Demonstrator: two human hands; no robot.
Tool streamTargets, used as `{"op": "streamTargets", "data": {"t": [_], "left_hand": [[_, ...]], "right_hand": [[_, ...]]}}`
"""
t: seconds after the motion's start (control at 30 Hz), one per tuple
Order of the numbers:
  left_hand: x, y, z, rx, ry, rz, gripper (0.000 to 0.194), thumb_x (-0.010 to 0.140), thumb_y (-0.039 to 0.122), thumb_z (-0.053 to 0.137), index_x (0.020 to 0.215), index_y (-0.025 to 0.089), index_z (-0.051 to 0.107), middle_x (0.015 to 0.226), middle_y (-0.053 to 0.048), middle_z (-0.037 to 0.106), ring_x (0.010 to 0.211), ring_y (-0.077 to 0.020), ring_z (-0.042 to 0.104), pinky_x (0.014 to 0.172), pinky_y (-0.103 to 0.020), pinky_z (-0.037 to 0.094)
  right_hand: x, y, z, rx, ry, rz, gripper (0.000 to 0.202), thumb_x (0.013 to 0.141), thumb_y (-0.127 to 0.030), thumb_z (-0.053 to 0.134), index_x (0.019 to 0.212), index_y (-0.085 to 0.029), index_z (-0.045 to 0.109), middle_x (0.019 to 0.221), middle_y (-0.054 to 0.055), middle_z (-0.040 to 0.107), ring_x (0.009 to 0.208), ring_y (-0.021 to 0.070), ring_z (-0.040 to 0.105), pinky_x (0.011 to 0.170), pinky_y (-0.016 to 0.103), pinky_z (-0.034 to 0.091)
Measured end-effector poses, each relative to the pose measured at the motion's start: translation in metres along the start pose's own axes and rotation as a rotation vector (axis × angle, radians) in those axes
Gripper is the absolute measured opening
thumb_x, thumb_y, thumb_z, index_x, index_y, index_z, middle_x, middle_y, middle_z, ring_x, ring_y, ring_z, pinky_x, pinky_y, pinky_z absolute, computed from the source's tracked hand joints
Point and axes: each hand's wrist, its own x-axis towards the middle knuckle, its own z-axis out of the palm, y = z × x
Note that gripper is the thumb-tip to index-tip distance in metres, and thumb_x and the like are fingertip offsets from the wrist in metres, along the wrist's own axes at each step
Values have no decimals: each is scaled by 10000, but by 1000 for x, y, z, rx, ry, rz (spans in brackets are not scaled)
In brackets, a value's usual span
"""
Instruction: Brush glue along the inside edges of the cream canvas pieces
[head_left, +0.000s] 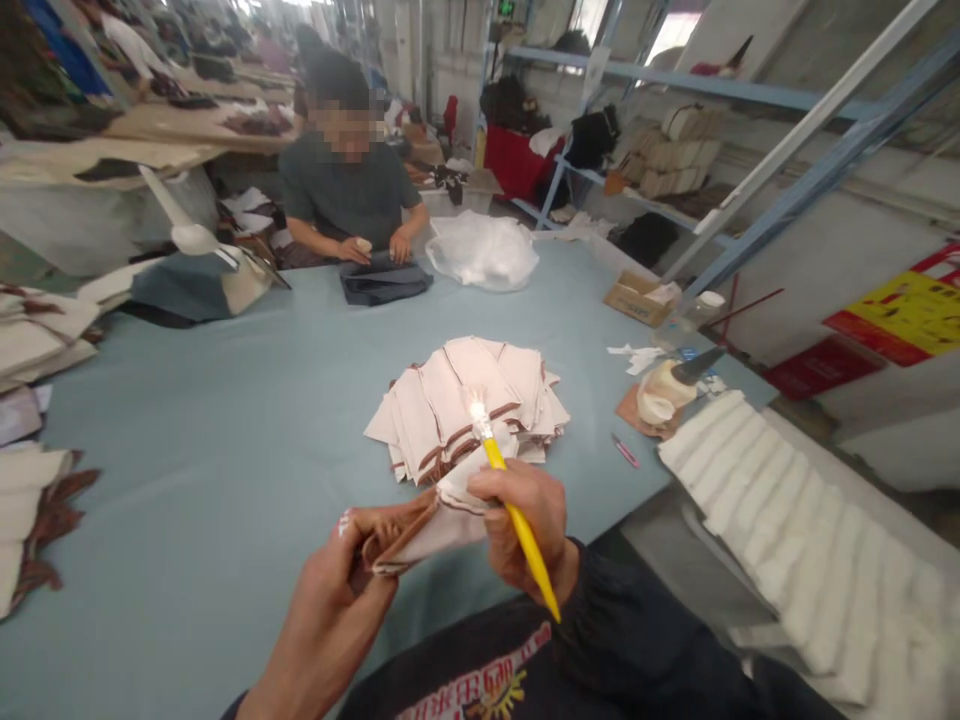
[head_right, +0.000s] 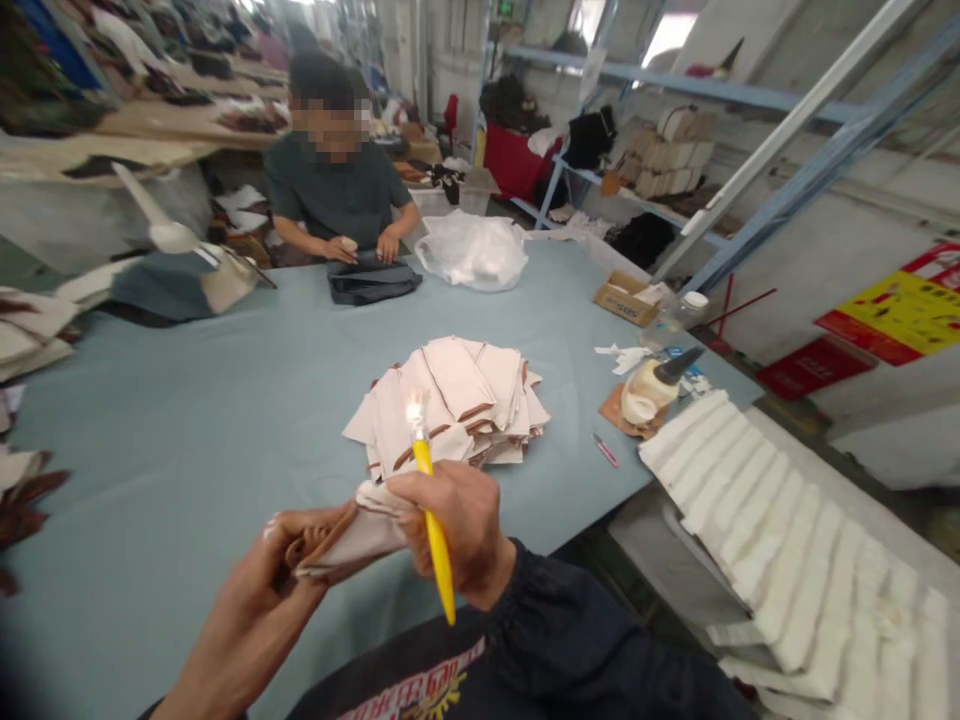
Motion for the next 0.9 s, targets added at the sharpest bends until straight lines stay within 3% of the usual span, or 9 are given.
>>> {"op": "streamTargets", "data": {"t": [0.1, 0.2, 0.27, 0.37, 0.5, 0.67, 0.73, 0.83, 0.9], "left_hand": [[-20, 3, -7, 35, -20, 71, 170, 772, 129, 566, 862, 255, 635, 980, -68, 723, 902, -220, 707, 737, -290, 588], [-33, 4, -17, 125, 13, 179, 167, 797, 132, 592, 882, 274, 619, 935, -49, 675, 802, -201, 680, 691, -291, 577], [-38, 0, -26, 175, 56, 250, 222, 818, 174, 624, 995, 306, 654, 930, -40, 674, 767, -202, 677, 669, -301, 574], [-41, -10, -40, 209, 83, 292, 319, 835, 235, 637, 1135, 336, 678, 1022, -57, 719, 892, -241, 715, 750, -339, 597], [-42, -19, -45, 137, 56, 277, 223, 899, 269, 615, 1104, 326, 680, 1052, -33, 770, 936, -226, 741, 840, -331, 606], [-38, -12, -27, 18, -100, 303, 148, 931, 266, 627, 1066, 254, 684, 1049, -57, 784, 816, -192, 732, 753, -293, 597], [-36, -11, -19, -1, -198, 250, 104, 939, 286, 613, 943, 206, 680, 947, -65, 764, 738, -178, 690, 695, -286, 571], [-32, -13, -17, -61, -359, 116, 301, 981, 359, 553, 744, 187, 622, 697, -11, 635, 621, -150, 585, 599, -261, 501], [-27, -17, -25, -132, -428, 94, 335, 1016, 360, 494, 783, 181, 656, 738, -20, 640, 699, -164, 604, 658, -269, 507]], "right_hand": [[-20, -7, 11, -80, 163, 109, 248, 1064, -365, 413, 1090, -251, 631, 683, 4, 650, 573, 180, 630, 600, 296, 529], [-32, -11, 17, -130, 232, 136, 255, 1062, -390, 434, 1068, -247, 646, 679, 3, 642, 583, 178, 642, 620, 291, 541], [-35, -15, 17, -136, 201, 117, 260, 1062, -407, 439, 1086, -248, 644, 697, 4, 654, 600, 174, 654, 628, 285, 546], [-34, -23, 10, -153, 115, 93, 254, 1071, -411, 426, 1118, -257, 622, 693, -7, 657, 588, 167, 655, 619, 280, 548], [-30, -34, 2, -190, 3, -7, 230, 1077, -396, 412, 1117, -262, 595, 715, 1, 698, 581, 167, 666, 602, 283, 539], [-32, -40, 8, -206, -54, -88, 253, 1081, -384, 411, 1120, -237, 613, 708, 9, 708, 567, 164, 642, 570, 280, 495], [-35, -42, 14, -201, -83, -116, 292, 1090, -399, 389, 1088, -217, 618, 685, 7, 689, 543, 152, 612, 548, 270, 471], [-40, -46, 23, -212, -147, -124, 329, 1097, -418, 360, 1064, -207, 611, 648, -2, 662, 515, 146, 576, 524, 267, 443], [-45, -45, 26, -222, -186, -89, 332, 1095, -424, 363, 1079, -205, 611, 695, 12, 698, 540, 148, 596, 543, 268, 459]]}}
